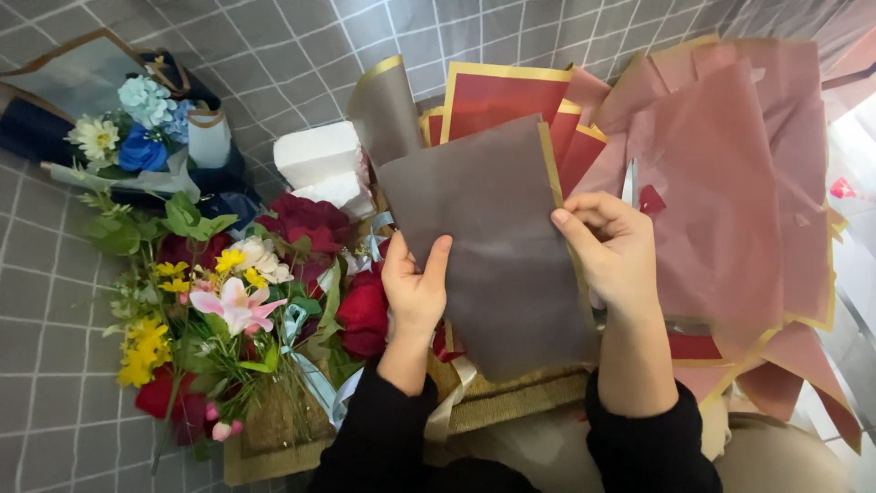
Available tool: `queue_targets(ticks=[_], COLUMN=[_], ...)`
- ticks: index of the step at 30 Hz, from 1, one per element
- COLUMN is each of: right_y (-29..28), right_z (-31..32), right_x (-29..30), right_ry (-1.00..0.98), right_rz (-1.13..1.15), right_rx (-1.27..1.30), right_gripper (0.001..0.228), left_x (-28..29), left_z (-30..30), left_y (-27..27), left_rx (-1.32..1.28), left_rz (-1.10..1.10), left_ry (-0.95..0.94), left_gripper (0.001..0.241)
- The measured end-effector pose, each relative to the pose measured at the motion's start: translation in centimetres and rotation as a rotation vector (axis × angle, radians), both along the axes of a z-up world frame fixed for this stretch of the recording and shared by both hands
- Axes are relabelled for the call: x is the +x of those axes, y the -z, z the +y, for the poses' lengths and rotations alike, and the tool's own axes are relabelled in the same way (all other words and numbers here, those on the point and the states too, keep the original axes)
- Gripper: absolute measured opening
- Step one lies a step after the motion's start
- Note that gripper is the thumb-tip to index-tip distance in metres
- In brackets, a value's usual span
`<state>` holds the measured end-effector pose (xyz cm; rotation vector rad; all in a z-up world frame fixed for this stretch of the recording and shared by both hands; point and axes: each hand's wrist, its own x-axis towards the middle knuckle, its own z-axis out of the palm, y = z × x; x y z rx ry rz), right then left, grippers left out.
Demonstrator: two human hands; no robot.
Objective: Cutting and folding decorative wrapping paper to package a flower bouquet.
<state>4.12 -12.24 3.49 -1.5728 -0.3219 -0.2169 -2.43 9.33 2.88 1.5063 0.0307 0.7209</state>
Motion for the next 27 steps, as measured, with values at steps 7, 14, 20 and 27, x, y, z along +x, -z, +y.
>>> queue_targets(ticks=[7, 14, 20, 27], right_y=[0.5, 0.3, 0.7, 0.3], right_z=[-0.4, -0.6, 0.3, 0.2], right_x=[0.6, 0.9, 0.5, 0.3], right_ry=[-0.018, 0.011, 0.055, 0.077], right_rz=[0.019, 0.028, 0.030, 0.026], right_rx=[-0.019, 0.014, 0.027, 0.011], right_gripper=[0.007, 0.005, 0.006, 0.009], left_x=[0.4, 0.9, 1.0, 0.8], left_z=[0.4, 0.5, 0.4, -0.1], left_y=[2.9, 4.5, 3.1, 2.4], left_rx=[-0.036, -0.118, -0.053, -0.007], left_rz=[-0.009, -0.082, -0.072, -0.069], left_ry=[0.023, 0.079, 0.034, 0.006], left_gripper=[0.009, 0.017, 0.020, 0.020])
